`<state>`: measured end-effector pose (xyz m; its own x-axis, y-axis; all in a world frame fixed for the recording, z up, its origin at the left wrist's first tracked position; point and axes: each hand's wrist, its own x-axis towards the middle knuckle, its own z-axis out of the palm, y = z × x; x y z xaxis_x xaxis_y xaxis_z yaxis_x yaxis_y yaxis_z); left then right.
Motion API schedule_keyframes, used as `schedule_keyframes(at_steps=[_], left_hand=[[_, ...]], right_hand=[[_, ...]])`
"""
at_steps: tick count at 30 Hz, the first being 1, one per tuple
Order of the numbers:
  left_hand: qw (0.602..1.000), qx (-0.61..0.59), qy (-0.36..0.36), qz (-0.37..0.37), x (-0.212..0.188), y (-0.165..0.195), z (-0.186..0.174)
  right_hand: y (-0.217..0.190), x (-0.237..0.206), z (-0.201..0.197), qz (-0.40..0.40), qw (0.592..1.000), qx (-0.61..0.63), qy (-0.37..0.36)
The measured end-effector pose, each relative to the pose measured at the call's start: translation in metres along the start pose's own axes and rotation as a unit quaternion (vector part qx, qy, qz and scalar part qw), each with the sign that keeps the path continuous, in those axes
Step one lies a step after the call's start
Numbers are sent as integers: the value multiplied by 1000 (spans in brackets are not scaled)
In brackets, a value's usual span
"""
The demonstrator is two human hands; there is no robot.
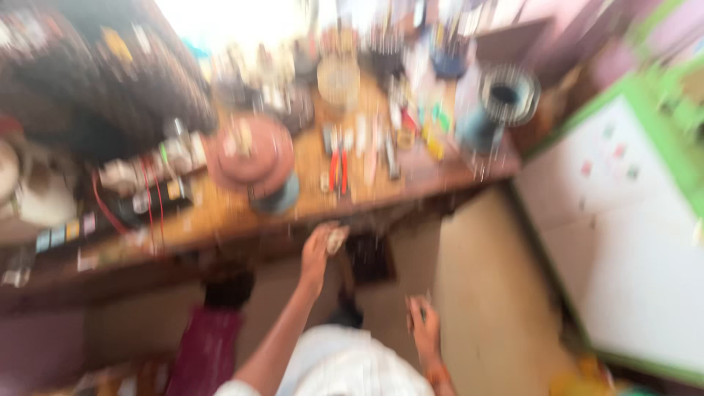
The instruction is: The person works on a reddish-brown circular electrical component, likely a fan motor housing, using a screwdriver to adjust internal parts and wires. They also handle a small white plastic piece and a metal component, manipulating them with their hands and tools on a cluttered workbench.
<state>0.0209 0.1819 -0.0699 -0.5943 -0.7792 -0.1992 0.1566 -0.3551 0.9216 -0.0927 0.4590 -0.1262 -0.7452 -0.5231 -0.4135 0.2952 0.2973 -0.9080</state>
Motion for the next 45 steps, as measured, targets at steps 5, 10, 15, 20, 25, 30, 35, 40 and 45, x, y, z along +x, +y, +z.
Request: schedule_keyframes(at_steps=[5,10,15,20,25,30,35,40,45], left_hand=[[991,24,30,-129,29,6,-25],[982,91,-56,-155,39,9,-40],[986,108,5,-125,19,37,-72],[982,153,33,-107,-3,46,-118],[982,153,59,-94,-5,36,-133],[985,153,-10,-83,18,41,-122],[981,147,-83,-98,36,48,-111],[974,211,-69,-45,45,34,-116],[998,52,16,-31,41,11,-133]], right_hand=[[-35,40,-16,11,994,26,105],[-85,110,-5,-84,977,35,192],[-142,162,39,-84,979,138,123],[-163,182,102,-106,993,59,15],[-155,175,134,-141,989,-30,-43],[-158,166,107,-127,975,-183,-20],[-147,154,62,-151,980,-111,67],[-126,138,42,-89,985,-114,98],[-131,142,77,-30,973,-231,-4]])
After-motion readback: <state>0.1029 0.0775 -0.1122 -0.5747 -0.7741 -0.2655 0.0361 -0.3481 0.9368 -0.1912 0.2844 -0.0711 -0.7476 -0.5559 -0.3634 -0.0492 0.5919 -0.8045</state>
